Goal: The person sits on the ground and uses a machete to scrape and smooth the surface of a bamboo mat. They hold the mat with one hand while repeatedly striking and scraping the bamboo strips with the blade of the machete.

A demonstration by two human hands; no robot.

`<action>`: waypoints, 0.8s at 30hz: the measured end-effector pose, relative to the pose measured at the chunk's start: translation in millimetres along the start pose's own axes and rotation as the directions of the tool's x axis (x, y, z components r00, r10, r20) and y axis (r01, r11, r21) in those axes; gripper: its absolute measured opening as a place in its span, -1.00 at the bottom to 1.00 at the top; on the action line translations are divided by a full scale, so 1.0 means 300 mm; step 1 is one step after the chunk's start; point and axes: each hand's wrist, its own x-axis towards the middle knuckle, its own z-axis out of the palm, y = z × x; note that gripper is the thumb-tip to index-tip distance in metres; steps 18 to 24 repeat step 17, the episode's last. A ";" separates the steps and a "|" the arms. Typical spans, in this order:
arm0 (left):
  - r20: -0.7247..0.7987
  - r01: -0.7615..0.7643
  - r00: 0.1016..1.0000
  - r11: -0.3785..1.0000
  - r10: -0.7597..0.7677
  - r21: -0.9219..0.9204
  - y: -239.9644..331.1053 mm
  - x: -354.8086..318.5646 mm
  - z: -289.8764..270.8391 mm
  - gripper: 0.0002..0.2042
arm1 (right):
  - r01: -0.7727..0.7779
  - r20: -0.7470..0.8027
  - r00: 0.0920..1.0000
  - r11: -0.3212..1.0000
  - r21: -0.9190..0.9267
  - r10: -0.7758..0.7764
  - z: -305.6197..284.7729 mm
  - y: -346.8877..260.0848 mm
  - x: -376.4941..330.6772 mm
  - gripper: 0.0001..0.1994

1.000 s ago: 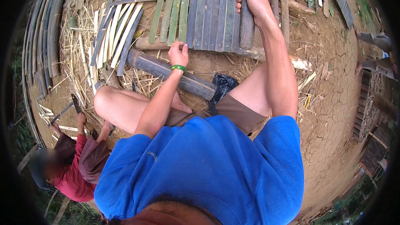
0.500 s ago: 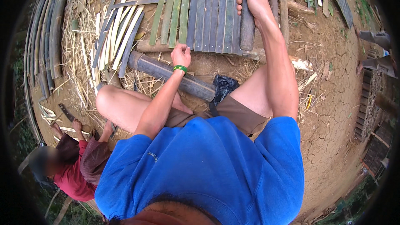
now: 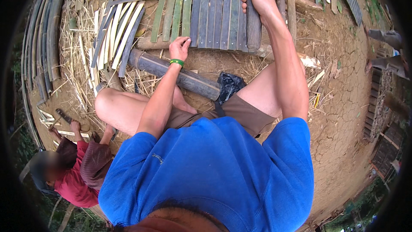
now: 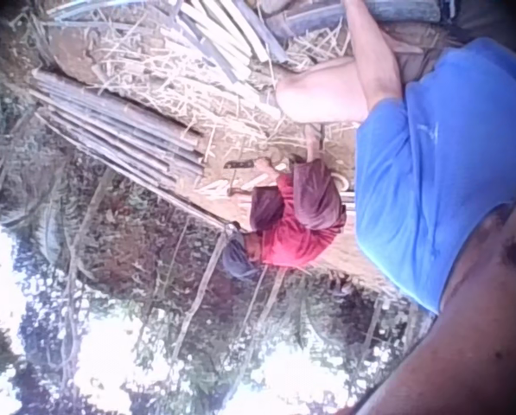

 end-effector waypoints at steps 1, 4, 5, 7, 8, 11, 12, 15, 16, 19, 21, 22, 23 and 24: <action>-0.021 -0.043 0.999 0.999 0.043 0.018 -0.002 -0.001 0.001 -0.84 | 0.001 0.001 1.000 1.000 -0.005 -0.001 0.004 -0.005 -0.001 -0.70; -0.061 -0.111 0.991 0.991 0.116 0.081 0.001 -0.002 0.003 -0.85 | 0.000 -0.003 1.000 0.999 -0.037 0.000 0.025 -0.009 -0.016 -0.71; -0.069 -0.124 0.989 0.987 0.131 0.101 0.008 -0.003 0.005 -0.85 | -0.003 -0.002 1.000 0.999 -0.044 0.003 0.028 -0.009 -0.016 -0.71; -0.048 -0.148 0.987 0.981 0.155 0.127 0.017 -0.001 0.004 -0.86 | -0.010 0.001 1.000 0.998 -0.055 0.010 0.032 -0.001 -0.013 -0.71; -0.038 -0.159 0.985 0.977 0.166 0.141 0.021 -0.002 0.003 -0.86 | -0.006 0.008 1.000 0.998 -0.062 0.007 0.034 0.002 -0.011 -0.71; -0.049 -0.208 0.974 0.961 0.221 0.182 0.028 -0.009 0.008 -0.85 | 0.004 0.023 1.000 0.996 -0.089 -0.002 0.039 0.012 -0.005 -0.70; -0.040 -0.213 0.974 0.960 0.223 0.185 0.028 -0.010 0.006 -0.85 | 0.006 0.025 1.000 0.995 -0.104 -0.004 0.041 0.016 -0.003 -0.69; -0.032 -0.226 0.971 0.958 0.235 0.177 0.023 -0.010 0.011 -0.85 | 0.028 0.044 0.999 0.987 -0.161 -0.021 0.047 0.030 -0.003 -0.66; -0.045 -0.229 0.970 0.959 0.239 0.165 0.014 -0.013 0.014 -0.86 | 0.037 0.054 0.998 0.983 -0.182 -0.028 0.057 0.030 -0.010 -0.65; -0.057 -0.232 0.968 0.960 0.243 0.154 0.005 -0.017 0.017 -0.86 | 0.056 0.046 0.998 0.961 -0.269 -0.045 0.071 0.032 -0.020 -0.65; -0.057 -0.232 0.968 0.960 0.243 0.154 0.005 -0.017 0.017 -0.86 | 0.056 0.046 0.998 0.961 -0.269 -0.045 0.071 0.032 -0.020 -0.65; -0.057 -0.232 0.968 0.960 0.243 0.154 0.005 -0.017 0.017 -0.86 | 0.056 0.046 0.998 0.961 -0.269 -0.045 0.071 0.032 -0.020 -0.65; -0.057 -0.232 0.968 0.960 0.243 0.154 0.005 -0.017 0.017 -0.86 | 0.056 0.046 0.998 0.961 -0.269 -0.045 0.071 0.032 -0.020 -0.65; -0.057 -0.232 0.968 0.960 0.243 0.154 0.005 -0.017 0.017 -0.86 | 0.056 0.046 0.998 0.961 -0.269 -0.045 0.071 0.032 -0.020 -0.65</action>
